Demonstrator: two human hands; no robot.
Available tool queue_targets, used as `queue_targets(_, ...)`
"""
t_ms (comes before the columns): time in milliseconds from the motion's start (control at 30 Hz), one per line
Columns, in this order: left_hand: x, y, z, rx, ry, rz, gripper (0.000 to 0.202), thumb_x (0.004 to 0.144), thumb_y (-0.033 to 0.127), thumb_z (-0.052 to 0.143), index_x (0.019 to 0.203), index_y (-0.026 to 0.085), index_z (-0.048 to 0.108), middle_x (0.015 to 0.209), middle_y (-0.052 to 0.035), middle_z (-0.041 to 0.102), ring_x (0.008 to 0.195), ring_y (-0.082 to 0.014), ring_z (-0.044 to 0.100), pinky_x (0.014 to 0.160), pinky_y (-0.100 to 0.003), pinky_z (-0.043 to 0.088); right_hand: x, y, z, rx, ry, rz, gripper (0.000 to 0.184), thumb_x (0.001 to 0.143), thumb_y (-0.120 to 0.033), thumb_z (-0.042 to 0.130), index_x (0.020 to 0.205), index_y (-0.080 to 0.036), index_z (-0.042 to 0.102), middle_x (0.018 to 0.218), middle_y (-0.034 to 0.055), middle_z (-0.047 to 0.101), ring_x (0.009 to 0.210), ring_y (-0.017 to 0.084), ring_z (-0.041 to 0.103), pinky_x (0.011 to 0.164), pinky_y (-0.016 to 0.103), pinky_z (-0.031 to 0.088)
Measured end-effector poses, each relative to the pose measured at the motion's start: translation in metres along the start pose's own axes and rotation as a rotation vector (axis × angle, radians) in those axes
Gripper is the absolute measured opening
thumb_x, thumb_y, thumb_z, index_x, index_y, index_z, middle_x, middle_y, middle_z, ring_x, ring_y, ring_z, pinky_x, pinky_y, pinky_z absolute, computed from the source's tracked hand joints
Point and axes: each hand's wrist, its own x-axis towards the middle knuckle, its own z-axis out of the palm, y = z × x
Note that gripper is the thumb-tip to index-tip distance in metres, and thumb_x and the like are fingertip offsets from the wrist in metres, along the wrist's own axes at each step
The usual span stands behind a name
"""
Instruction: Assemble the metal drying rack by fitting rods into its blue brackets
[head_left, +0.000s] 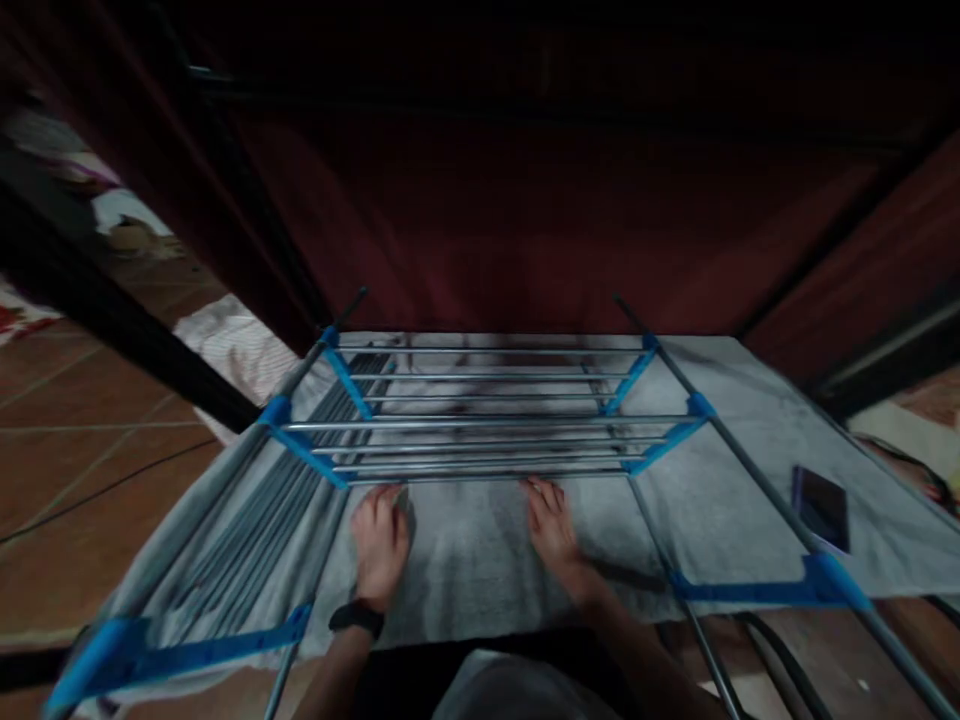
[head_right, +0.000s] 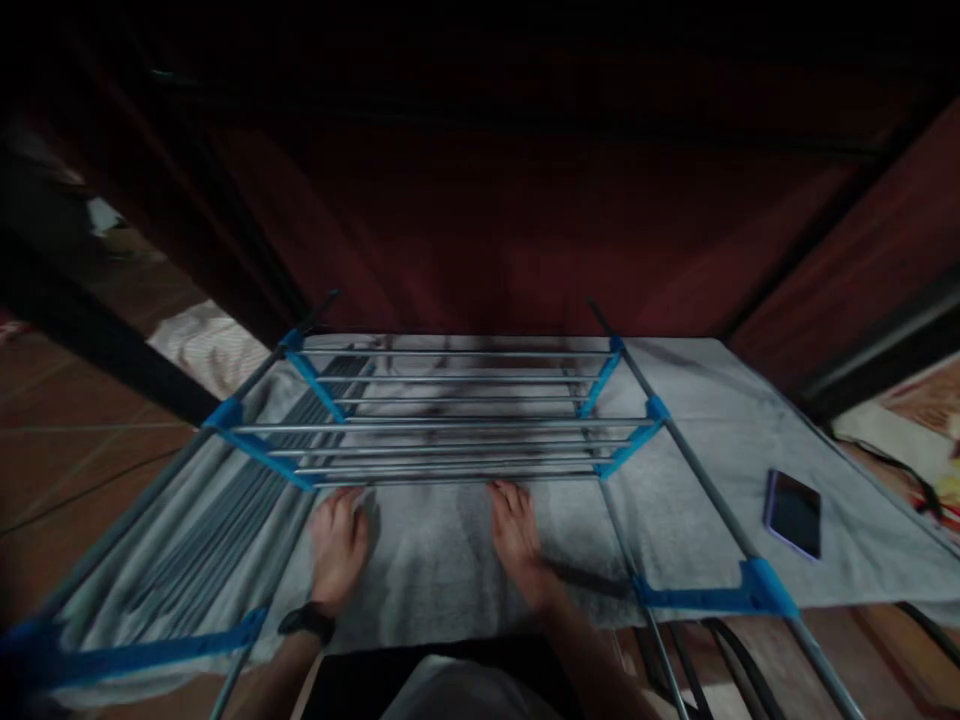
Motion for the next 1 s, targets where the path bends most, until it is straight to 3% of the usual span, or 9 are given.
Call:
queue_targets(100, 0.000, 0.029, 0.032, 0.031, -0.256, 0.331, 0.039, 0.097, 0.028, 0.047, 0.133, 0.027, 0.061, 0.129, -0.0119, 0.065, 0.124, -0.0323, 0.057, 0.112, -0.052, 0.040, -0.026, 0.025, -0.014, 0.016, 0.168, 0.211, 0.035, 0.097, -0.015, 0.037, 0.123, -0.018, 0.060, 0.125, 0.0128, 0.062, 0.119, 0.026, 0.056, 0.105, 0.043, 0.045)
queue_targets(167, 0.008, 0.048, 0.057, 0.028, -0.361, 0.446, 0.043, 0.099, 0.027, 0.046, 0.140, 0.026, 0.058, 0.132, -0.0118, 0.066, 0.126, -0.0315, 0.057, 0.115, -0.052, 0.038, -0.033, 0.047, -0.027, -0.008, 0.280, 0.401, 0.030, 0.095, -0.019, 0.038, 0.117, -0.016, 0.059, 0.118, 0.0154, 0.062, 0.117, 0.028, 0.055, 0.104, 0.045, 0.045)
queue_targets(267, 0.023, 0.068, 0.089, 0.039, -0.524, 0.488, 0.044, 0.098, 0.025, 0.047, 0.141, 0.024, 0.059, 0.132, -0.0126, 0.068, 0.124, -0.0324, 0.060, 0.113, -0.052, 0.039, -0.031, 0.083, -0.048, -0.083, 0.416, 0.605, 0.038, 0.092, -0.023, 0.040, 0.125, -0.009, 0.053, 0.121, 0.0226, 0.059, 0.123, 0.034, 0.050, 0.107, 0.052, 0.042)
queue_targets(367, 0.035, 0.076, 0.107, 0.102, -0.670, 0.455, 0.041, 0.098, 0.021, 0.047, 0.136, 0.024, 0.064, 0.131, -0.0126, 0.069, 0.122, -0.0320, 0.063, 0.107, -0.049, 0.046, -0.023, 0.113, -0.060, -0.102, 0.419, 0.654, 0.050, 0.088, -0.020, 0.041, 0.136, -0.006, 0.048, 0.128, 0.0246, 0.057, 0.125, 0.034, 0.050, 0.108, 0.051, 0.042)
queue_targets(533, 0.042, 0.083, 0.108, 0.245, -0.771, 0.443, 0.043, 0.102, 0.019, 0.042, 0.139, 0.020, 0.061, 0.136, -0.0113, 0.067, 0.124, -0.0291, 0.062, 0.110, -0.046, 0.045, -0.009, 0.136, -0.058, -0.083, 0.324, 0.668, 0.039, 0.087, -0.014, 0.043, 0.121, -0.015, 0.060, 0.109, 0.0133, 0.066, 0.106, 0.025, 0.061, 0.098, 0.037, 0.048)
queue_targets(700, 0.046, 0.093, 0.099, 0.333, -0.802, 0.433, 0.043, 0.104, 0.019, 0.039, 0.141, 0.020, 0.060, 0.135, -0.0100, 0.068, 0.123, -0.0281, 0.064, 0.108, -0.043, 0.047, 0.000, 0.140, -0.052, -0.107, 0.321, 0.712, 0.024, 0.088, -0.018, 0.051, 0.111, -0.016, 0.060, 0.106, 0.0126, 0.065, 0.098, 0.024, 0.061, 0.092, 0.034, 0.049)
queue_targets(1000, 0.052, 0.086, 0.096, 0.330, -0.811, 0.493, 0.045, 0.103, 0.018, 0.035, 0.140, 0.019, 0.061, 0.135, -0.0115, 0.069, 0.120, -0.0288, 0.066, 0.106, -0.046, 0.050, 0.005, 0.138, -0.042, -0.125, 0.362, 0.736, 0.026, 0.087, -0.020, 0.052, 0.112, -0.016, 0.057, 0.104, 0.0126, 0.065, 0.101, 0.026, 0.062, 0.093, 0.037, 0.050)
